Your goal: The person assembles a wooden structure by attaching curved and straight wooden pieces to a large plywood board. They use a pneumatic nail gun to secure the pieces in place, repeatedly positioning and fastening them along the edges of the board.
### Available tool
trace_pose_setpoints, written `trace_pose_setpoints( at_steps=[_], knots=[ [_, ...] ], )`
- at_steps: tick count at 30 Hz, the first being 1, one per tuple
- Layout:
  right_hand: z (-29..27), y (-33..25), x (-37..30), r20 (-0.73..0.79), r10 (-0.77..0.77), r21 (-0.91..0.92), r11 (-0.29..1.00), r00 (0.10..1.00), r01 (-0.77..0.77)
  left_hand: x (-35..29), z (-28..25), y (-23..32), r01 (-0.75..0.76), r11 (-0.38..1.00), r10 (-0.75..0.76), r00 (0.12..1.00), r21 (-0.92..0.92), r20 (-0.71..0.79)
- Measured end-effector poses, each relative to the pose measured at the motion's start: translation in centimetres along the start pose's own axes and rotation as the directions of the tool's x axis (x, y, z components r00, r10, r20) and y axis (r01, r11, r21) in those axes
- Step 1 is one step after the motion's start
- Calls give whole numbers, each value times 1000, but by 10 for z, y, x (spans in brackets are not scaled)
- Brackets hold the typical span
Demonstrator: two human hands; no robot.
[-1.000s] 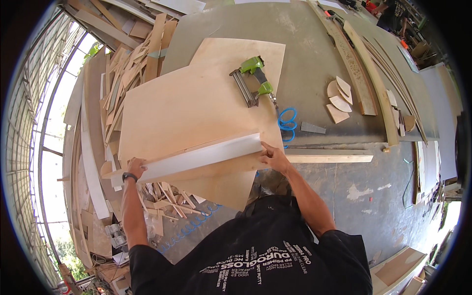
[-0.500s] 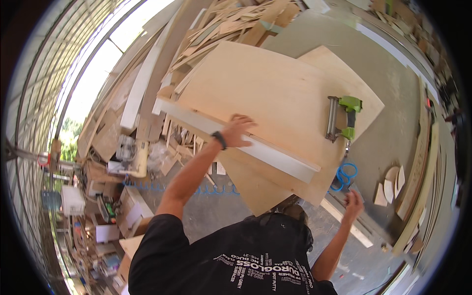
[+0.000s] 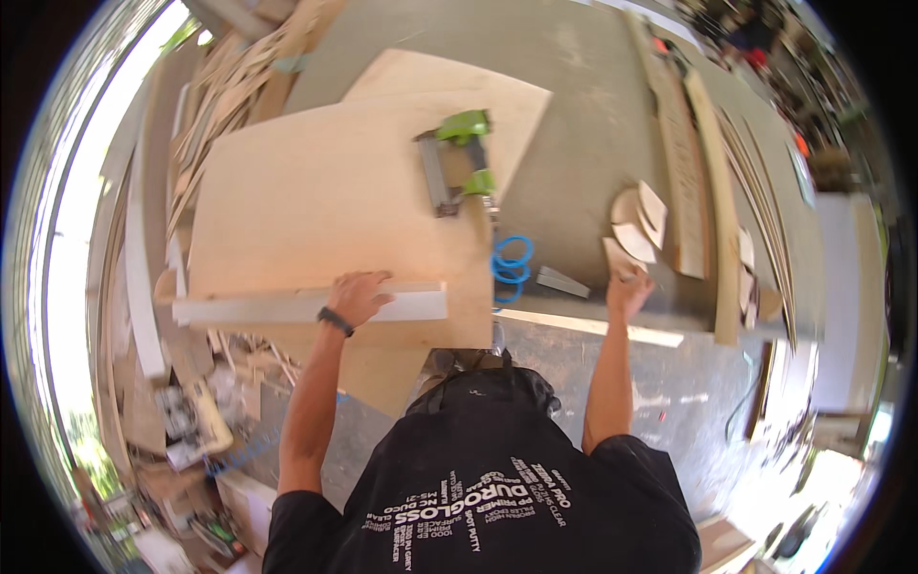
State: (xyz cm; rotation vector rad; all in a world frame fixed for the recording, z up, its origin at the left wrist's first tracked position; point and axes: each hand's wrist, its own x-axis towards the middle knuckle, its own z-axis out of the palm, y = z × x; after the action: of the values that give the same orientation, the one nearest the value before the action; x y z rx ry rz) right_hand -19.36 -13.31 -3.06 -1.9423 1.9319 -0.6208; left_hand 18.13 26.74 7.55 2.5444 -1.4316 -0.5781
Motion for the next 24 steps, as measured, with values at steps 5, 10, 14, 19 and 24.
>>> trace_pose_setpoints(
  at_steps=[5, 10, 14, 19, 24],
  knots=[
    [-20, 7, 9, -129, 93, 139, 987, 987, -75, 7, -16, 18, -11, 999, 12, 1000, -46, 10],
    [-22, 14, 47, -207, -201, -74, 979, 957, 189, 8, -19, 24, 45, 999, -45, 999, 1, 26],
    [-30, 18, 64, -96, -371, -71, 928, 923, 366, 6, -15, 18, -6, 1000, 5, 1000, -13, -9],
    [-27, 36, 57, -75, -341, 144, 926, 937, 348, 8, -14, 22, 24, 1000, -24, 1000, -16, 10],
    [-32, 29, 39, -63, -229, 338, 911, 971, 237, 9, -17, 20, 30, 999, -30, 999, -29, 24]
  ],
)
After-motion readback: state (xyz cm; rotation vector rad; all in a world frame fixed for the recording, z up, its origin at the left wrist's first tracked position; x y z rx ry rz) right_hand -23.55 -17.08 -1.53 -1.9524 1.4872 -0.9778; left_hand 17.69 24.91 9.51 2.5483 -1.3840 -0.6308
